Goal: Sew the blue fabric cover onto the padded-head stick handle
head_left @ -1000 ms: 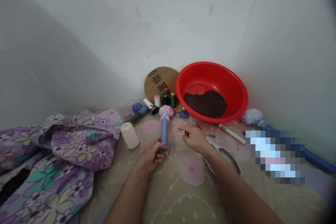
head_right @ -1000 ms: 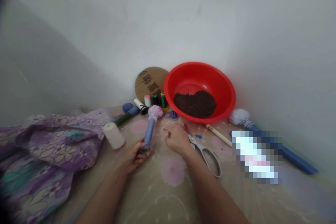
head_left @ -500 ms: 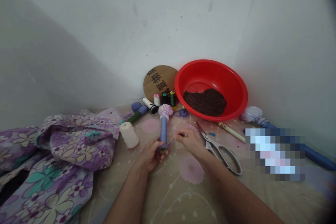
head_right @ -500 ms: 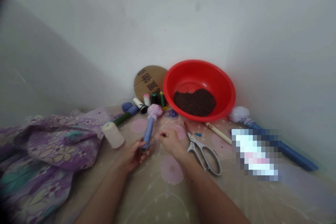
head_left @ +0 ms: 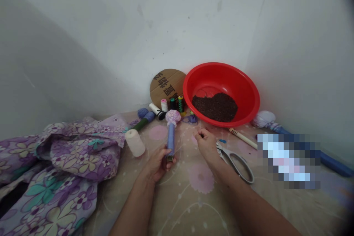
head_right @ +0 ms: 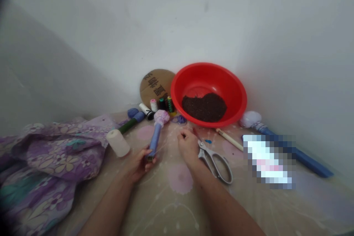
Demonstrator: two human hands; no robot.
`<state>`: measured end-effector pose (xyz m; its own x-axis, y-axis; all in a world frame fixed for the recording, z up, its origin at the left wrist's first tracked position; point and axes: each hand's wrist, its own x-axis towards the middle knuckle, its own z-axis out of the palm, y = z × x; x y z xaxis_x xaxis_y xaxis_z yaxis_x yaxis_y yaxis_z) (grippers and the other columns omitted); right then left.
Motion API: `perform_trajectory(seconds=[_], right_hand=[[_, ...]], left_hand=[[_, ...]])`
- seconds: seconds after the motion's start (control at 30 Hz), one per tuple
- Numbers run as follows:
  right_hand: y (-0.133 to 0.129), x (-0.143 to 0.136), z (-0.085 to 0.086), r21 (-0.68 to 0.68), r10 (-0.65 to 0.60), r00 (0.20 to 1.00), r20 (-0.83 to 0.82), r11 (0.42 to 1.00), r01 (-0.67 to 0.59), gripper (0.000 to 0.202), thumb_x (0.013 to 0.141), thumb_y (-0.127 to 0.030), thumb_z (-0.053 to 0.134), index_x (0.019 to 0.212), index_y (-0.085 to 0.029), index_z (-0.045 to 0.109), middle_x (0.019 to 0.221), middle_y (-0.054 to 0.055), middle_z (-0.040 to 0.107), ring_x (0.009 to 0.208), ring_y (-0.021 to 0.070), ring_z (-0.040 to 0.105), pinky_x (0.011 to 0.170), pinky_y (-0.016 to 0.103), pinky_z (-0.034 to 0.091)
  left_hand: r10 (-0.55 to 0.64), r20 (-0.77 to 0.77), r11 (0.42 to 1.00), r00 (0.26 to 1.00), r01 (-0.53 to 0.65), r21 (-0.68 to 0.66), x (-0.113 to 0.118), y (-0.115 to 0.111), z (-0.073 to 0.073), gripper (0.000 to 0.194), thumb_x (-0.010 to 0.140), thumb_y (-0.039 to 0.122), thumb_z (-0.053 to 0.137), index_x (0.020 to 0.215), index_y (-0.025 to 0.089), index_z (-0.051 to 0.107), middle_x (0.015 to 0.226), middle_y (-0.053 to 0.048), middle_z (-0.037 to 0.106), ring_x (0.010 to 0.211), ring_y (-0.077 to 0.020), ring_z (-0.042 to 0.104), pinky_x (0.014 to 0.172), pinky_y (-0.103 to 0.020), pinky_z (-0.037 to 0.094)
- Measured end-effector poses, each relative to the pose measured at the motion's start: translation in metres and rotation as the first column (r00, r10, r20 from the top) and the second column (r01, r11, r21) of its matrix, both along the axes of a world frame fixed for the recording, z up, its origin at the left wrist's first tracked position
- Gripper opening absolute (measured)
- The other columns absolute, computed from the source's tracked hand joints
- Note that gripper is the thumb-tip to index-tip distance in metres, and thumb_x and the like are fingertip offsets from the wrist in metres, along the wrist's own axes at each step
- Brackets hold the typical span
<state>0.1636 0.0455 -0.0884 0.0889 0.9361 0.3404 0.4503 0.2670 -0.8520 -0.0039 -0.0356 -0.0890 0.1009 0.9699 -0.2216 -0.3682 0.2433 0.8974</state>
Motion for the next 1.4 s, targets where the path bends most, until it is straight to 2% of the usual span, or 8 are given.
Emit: perform_trajectory(seconds=[0.4,0.6,0.77,0.83,0.93,1.03,1.2,1.4], right_hand=[[0.003,0.004,-0.009,0.008,-0.069,0.997,-0.039,0.998,0.069,0.024,0.068,-0.035,0.041,0.056,-0.017,0.052,0.046,-0.002,0.044,0.046,0.0122,0.038,0.046,0.022,0.029],[0.011,0.004,-0.016,-0.011,-0.029,0.99,-0.139,1.0,0.028,0.027,0.068,-0.037,0.044,0.057,-0.015,0.058,0.047,-0.001,0.048,0.047,0.0123,0.041,0.046,0.022,0.029],[0.006,0.002,-0.008,0.076,-0.081,0.977,-0.198,0.992,0.098,0.032,0.071,-0.035,0.042,0.086,-0.015,0.062,0.072,0.005,0.061,0.063,0.0153,0.05,0.057,0.024,0.036],[-0.001,0.001,-0.001,0.117,-0.109,0.985,-0.132,0.985,0.124,0.031,0.073,-0.036,0.04,0.079,-0.015,0.062,0.065,0.003,0.059,0.058,0.0142,0.048,0.055,0.023,0.034],[-0.011,-0.001,0.008,0.135,-0.051,0.999,-0.004,0.989,0.051,0.034,0.074,-0.039,0.04,0.058,-0.015,0.059,0.05,0.0,0.049,0.049,0.011,0.04,0.048,0.021,0.029],[-0.015,-0.009,0.008,0.032,0.147,0.989,0.023,0.989,-0.148,0.032,0.07,-0.038,0.045,0.048,-0.015,0.052,0.045,-0.003,0.042,0.046,0.0087,0.036,0.044,0.02,0.025],[-0.014,-0.024,-0.006,-0.257,0.383,0.89,-0.247,0.86,-0.441,0.034,0.068,-0.041,0.046,0.045,-0.015,0.048,0.039,-0.005,0.032,0.039,0.0064,0.028,0.038,0.02,0.019],[-0.018,-0.013,0.008,-0.352,0.585,0.711,-0.391,0.618,-0.703,0.032,0.068,-0.043,0.051,0.056,-0.013,0.055,0.037,-0.007,0.032,0.033,0.0033,0.021,0.035,0.02,0.014]], left_hand=[[0.0,0.089,1.0,0.996,0.003,-0.028,0.001,-0.002,0.003,0.027,0.069,0.025,0.048,0.093,0.014,0.04,0.055,0.0,0.053,0.033,-0.0008,0.03,0.032,-0.013,0.017],[-0.053,0.203,0.998,0.978,0.06,-0.029,-0.001,-0.004,0.005,0.029,0.071,0.022,0.052,0.097,0.013,0.043,0.068,-0.006,0.056,0.042,-0.0037,0.043,0.035,-0.013,0.024],[-0.103,0.299,0.994,0.949,0.111,-0.008,0.0,-0.005,0.003,0.027,0.072,0.016,0.051,0.099,0.013,0.044,0.079,-0.01,0.057,0.051,-0.0063,0.049,0.038,-0.012,0.028],[-0.117,0.308,0.992,0.944,0.124,-0.005,0.0,-0.005,0.001,0.026,0.073,0.015,0.05,0.099,0.013,0.045,0.081,-0.011,0.058,0.053,-0.0071,0.05,0.041,-0.014,0.031],[-0.139,0.313,0.989,0.939,0.146,0.002,0.002,-0.004,-0.001,0.024,0.075,0.016,0.049,0.098,0.014,0.045,0.08,-0.01,0.058,0.053,-0.0074,0.051,0.044,-0.015,0.033],[-0.149,0.308,0.988,0.94,0.156,0.0,0.004,-0.004,-0.002,0.022,0.075,0.018,0.049,0.097,0.015,0.046,0.079,-0.01,0.059,0.052,-0.0074,0.05,0.043,-0.015,0.032],[-0.168,0.28,0.985,0.945,0.169,0.02,0.007,-0.004,0.0,0.02,0.078,0.02,0.046,0.097,0.015,0.046,0.078,-0.011,0.06,0.05,-0.0081,0.051,0.044,-0.017,0.033],[-0.19,0.233,0.981,0.954,0.177,0.079,0.006,-0.004,0.0,0.021,0.078,0.023,0.044,0.096,0.012,0.049,0.074,-0.01,0.06,0.046,-0.0079,0.05,0.04,-0.016,0.031]])
